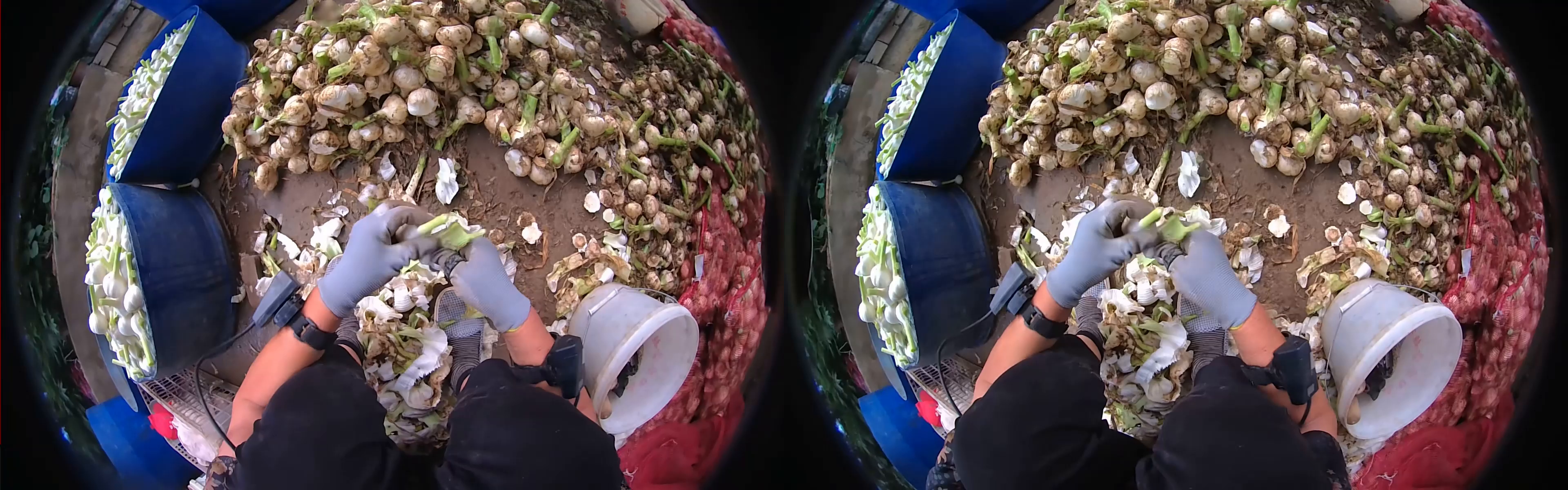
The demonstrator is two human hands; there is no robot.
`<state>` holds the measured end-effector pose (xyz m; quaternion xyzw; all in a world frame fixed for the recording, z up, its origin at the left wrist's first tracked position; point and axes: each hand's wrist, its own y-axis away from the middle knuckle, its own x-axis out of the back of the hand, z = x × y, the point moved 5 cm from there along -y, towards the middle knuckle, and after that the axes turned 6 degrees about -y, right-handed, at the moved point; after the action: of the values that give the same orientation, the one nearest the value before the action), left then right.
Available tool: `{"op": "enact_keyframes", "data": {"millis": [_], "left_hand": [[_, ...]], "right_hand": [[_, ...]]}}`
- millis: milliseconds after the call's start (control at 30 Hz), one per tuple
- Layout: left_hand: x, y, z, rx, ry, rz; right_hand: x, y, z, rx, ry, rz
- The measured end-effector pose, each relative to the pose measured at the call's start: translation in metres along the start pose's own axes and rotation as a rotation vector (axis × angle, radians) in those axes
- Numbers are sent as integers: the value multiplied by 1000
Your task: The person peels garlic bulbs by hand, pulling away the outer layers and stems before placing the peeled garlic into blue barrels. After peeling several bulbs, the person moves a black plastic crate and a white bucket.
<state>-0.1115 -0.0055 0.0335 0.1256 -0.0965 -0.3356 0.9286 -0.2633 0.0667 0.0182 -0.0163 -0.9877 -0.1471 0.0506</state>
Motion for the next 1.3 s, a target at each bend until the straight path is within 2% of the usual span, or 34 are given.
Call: {"op": "enact_keyframes", "data": {"millis": [33,67,133,167,200,233,267,300,333,367,433,467,533,567,633,667,700,767,800,833,900,967,1033,1067,1100,1167,1200,1233,1300], "left_hand": [[-2,2,-2,121,64,-36],[0,5,3,144,239,-37],[-5,8,11,123,303,-57],[-6,8,14,97,366,-74],[-9,6,12,84,673,-128],[-6,4,10,83,674,-127],[2,2,11,75,776,-145],[10,1,14,58,875,-156],[16,-4,16,-81,823,-51],[20,-6,9,-44,930,30],[19,-12,-7,-5,969,57],[17,-13,-14,18,918,69],[10,-15,-14,90,849,51],[7,-17,-17,95,848,41],[7,-23,-15,-23,617,74],[11,-26,-11,-114,549,117],[15,-27,-7,-116,548,123],[19,-27,-1,-142,317,75],[19,-26,-5,-84,472,12],[17,-25,-4,-87,478,13],[17,-21,0,-44,804,47],[26,-26,0,-103,768,51],[33,-31,-9,-11,932,141],[35,-30,-10,41,888,196],[35,-31,-13,44,887,197],[31,-33,-20,68,869,76],[30,-33,-9,121,848,162],[32,-33,-13,126,847,163],[42,-33,-31,238,644,243]], "right_hand": [[1,1,-5,56,185,32],[4,-2,-6,56,185,34],[18,-7,-16,141,761,229],[20,-8,-16,144,762,230],[19,-10,-9,30,864,116],[17,-10,-2,-86,961,-2],[13,-6,-4,-81,961,-5],[-1,7,3,-177,943,-270],[-15,24,11,-275,917,-535],[-26,38,18,-146,684,-626],[-22,29,-4,-96,589,-473],[-21,21,-8,-102,595,-473],[7,-12,-24,-58,228,73],[5,-24,-21,-64,227,83],[-7,-47,-20,-129,-117,16],[-4,-49,-18,-273,-200,39],[-3,-54,-15,-271,-199,32],[3,-62,-14,-33,164,45],[8,-61,-29,-11,375,99],[12,-66,-28,-12,381,97],[30,-73,-12,-75,504,198],[35,-76,17,-143,407,195],[27,-72,5,-88,162,148],[20,-69,-14,-2,218,150],[13,-70,-30,-4,216,150],[-5,-74,-56,190,427,31],[-10,-81,-59,299,617,42],[-10,-84,-54,295,613,41],[-16,-93,-41,204,630,-69]]}}
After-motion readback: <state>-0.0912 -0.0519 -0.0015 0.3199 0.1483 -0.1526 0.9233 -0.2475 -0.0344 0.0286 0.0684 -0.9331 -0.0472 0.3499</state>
